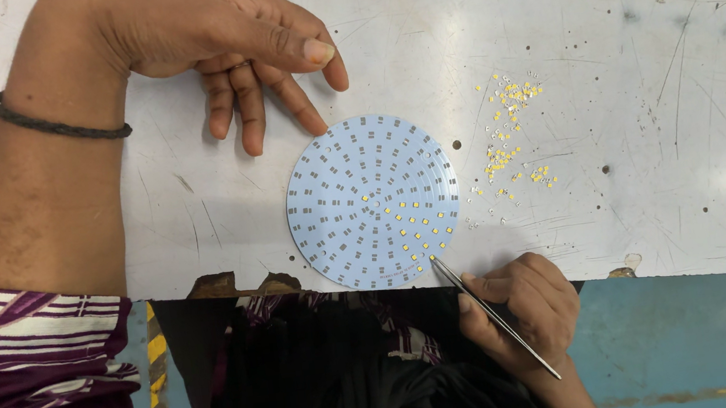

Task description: The person uses tweezers to pick up small yellow LED components from a pile on the table and places them one by one into empty slots on a circular LED board. The person continues this process throughout the clip, filling more slots on the board.

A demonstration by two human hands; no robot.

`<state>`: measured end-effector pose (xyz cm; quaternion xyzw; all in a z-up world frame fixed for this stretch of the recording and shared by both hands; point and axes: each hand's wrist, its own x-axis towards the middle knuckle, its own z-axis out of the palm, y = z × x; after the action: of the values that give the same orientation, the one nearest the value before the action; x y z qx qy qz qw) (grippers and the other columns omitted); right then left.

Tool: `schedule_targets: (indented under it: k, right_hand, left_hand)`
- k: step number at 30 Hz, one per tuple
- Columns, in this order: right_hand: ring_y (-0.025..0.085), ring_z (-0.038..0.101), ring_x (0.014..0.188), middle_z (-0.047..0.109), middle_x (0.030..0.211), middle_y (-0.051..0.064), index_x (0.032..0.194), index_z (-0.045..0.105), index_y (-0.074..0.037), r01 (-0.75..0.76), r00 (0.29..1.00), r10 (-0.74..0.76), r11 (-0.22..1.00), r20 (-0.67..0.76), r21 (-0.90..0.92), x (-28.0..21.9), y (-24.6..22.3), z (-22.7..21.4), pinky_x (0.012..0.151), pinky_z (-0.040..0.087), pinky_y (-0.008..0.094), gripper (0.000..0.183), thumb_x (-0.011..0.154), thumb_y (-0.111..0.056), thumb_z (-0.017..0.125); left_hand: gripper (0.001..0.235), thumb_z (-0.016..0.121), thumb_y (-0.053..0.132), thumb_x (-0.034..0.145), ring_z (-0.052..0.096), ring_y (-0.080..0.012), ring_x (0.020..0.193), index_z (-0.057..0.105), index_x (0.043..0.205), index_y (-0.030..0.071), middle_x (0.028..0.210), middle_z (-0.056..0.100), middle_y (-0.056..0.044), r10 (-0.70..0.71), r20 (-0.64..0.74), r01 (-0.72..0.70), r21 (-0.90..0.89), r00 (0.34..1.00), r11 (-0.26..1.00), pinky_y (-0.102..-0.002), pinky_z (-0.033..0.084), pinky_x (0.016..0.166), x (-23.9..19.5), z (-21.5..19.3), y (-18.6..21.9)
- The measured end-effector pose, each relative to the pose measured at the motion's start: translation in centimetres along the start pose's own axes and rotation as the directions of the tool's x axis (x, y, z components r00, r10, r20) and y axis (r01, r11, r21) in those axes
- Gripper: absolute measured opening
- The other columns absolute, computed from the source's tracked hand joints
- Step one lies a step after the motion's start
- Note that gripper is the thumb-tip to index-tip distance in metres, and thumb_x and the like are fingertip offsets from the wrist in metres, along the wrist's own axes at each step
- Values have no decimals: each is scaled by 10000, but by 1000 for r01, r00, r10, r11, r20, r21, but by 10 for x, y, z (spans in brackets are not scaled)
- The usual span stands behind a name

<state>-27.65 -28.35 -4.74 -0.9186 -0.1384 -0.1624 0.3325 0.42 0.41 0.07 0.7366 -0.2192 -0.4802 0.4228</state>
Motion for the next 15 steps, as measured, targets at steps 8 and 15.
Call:
schedule_targets:
  k: [8, 15]
  right_hand:
    - [142, 596, 681, 658, 778, 70, 931, 677, 3, -330, 923, 385, 811, -17, 484, -15, -12, -11, 725, 496, 391, 152, 888, -127, 744]
    - [216, 633, 853, 654, 833, 70, 977, 685, -26, -330, 774, 577, 16, 261, 944, -14, -12, -24, 1078, 339, 809, 193, 935, -200, 759]
  left_hand:
    - [727, 594, 585, 825, 819, -305, 537, 640, 1278, 19, 1055, 749, -300, 31, 86, -29, -23, 996, 999, -334, 600, 320, 4, -4, -3]
    - [782, 610, 613, 862, 822, -302, 553, 616, 1344, -3, 1093, 757, -329, 81, 141, -69, -90, 987, 994, -316, 585, 323, 3, -2, 0]
